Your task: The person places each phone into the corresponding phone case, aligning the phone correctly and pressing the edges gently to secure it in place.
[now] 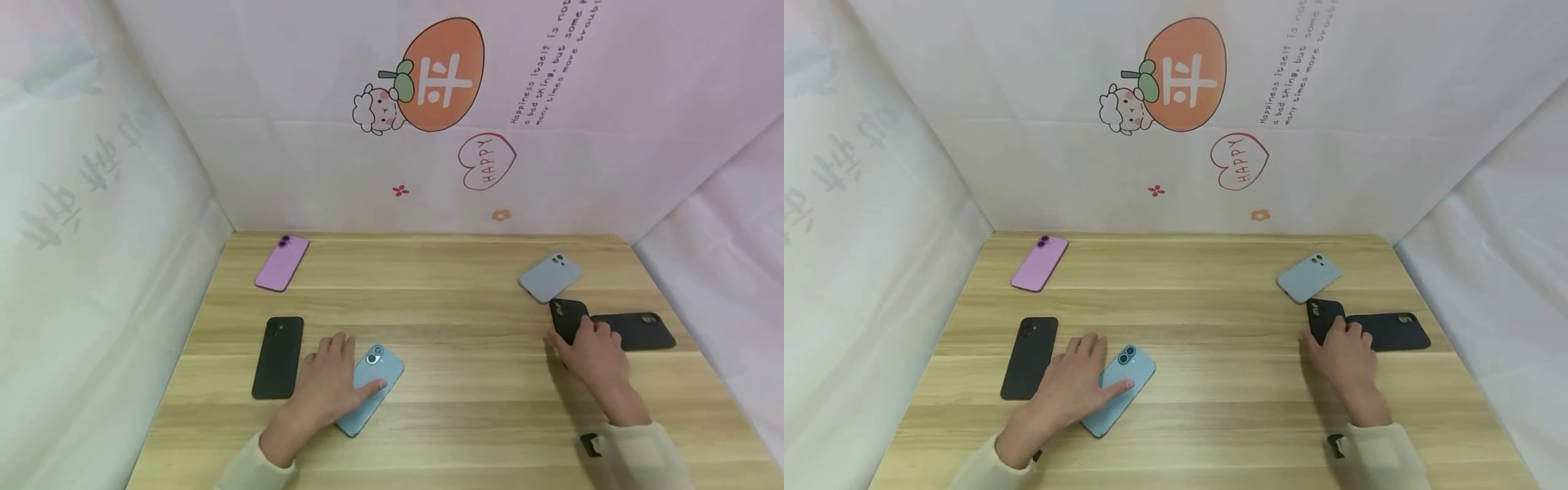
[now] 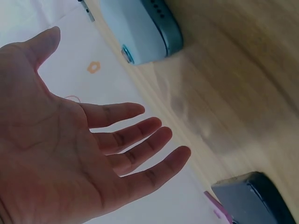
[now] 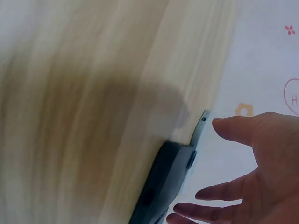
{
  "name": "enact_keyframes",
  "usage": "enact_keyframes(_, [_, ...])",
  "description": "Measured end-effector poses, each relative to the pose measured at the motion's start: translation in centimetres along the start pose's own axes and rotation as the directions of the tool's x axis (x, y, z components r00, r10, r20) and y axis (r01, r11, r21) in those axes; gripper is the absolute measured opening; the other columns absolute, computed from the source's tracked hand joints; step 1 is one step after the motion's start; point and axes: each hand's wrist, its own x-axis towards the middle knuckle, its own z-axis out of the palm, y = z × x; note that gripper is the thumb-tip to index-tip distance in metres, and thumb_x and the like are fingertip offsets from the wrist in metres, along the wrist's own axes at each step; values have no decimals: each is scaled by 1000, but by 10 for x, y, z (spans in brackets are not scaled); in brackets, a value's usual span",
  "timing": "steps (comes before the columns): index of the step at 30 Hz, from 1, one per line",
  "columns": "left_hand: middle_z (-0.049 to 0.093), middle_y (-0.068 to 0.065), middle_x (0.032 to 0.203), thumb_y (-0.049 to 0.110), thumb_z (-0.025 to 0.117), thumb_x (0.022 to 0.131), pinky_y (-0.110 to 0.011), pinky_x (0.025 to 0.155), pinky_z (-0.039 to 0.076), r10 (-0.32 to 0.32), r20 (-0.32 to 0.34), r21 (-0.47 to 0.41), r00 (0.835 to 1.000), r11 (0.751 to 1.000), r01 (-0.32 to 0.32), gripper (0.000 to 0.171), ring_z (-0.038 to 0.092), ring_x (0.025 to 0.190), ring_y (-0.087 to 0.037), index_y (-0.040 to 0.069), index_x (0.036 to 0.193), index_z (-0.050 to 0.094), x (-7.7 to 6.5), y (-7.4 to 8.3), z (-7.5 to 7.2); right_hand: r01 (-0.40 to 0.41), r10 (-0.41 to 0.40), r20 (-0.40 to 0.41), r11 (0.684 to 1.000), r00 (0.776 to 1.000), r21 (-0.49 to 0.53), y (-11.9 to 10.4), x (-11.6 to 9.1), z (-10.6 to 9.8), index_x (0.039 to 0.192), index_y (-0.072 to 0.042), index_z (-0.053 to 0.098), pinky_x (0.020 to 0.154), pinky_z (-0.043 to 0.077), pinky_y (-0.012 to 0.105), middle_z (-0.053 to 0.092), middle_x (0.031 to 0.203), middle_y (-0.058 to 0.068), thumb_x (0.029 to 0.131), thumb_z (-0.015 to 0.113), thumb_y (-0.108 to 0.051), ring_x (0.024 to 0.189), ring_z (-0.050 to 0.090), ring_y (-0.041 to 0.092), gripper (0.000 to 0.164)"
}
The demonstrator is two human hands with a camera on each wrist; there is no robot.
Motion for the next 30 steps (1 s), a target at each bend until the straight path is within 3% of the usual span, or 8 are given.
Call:
enact_keyframes(8, [54, -25, 143, 76, 69, 87, -63, 95, 54, 17, -2, 22, 1000, 1000, -17, 104, 54, 127, -42, -7, 148, 51, -1, 4, 5, -60, 57, 71, 998, 996, 35, 12, 4, 1, 144, 31, 27, 87, 43, 80, 26, 138, 60, 107, 48, -61, 122, 30, 76, 101])
enact_keyframes(13, [54, -28, 141, 74, 74, 85, -65, 92, 55, 9, 28, 1, 1000, 1000, -9, 108, 52, 127, -43, -12, 148, 49, -1, 8, 6, -64, 62, 59, 997, 996, 49, 12, 7, 3, 139, 33, 30, 88, 43, 80, 28, 134, 60, 108, 47, -59, 120, 33, 76, 99])
enact_keyframes(19, [55, -26, 134, 73, 79, 80, -62, 88, 56, 4, 43, 44, 999, 999, -6, 108, 53, 119, -40, -13, 141, 54, 0, 12, 9, -64, 63, 43, 997, 997, 38, 14, 11, 6, 130, 35, 34, 85, 44, 78, 33, 126, 61, 108, 45, -59, 116, 36, 76, 97])
enact_keyframes(25, [55, -24, 127, 69, 84, 78, -54, 81, 57, 13, 37, 101, 999, 995, -17, 102, 53, 111, -35, -13, 134, 60, 0, 15, 11, -23, 23, -1, 1000, 1000, 16, 16, 15, 7, 117, 37, 41, 85, 44, 77, 39, 114, 61, 109, 54, -45, 108, 42, 77, 83])
enact_keyframes(30, [55, -19, 115, 64, 87, 77, -48, 71, 56, 26, 21, 140, 999, 990, -29, 95, 51, 101, -31, -13, 128, 63, 1, 18, 12, -20, 19, 47, 1000, 999, 15, 18, 19, 2, 118, 37, 42, 88, 43, 77, 36, 115, 62, 107, 57, -42, 107, 41, 78, 81])
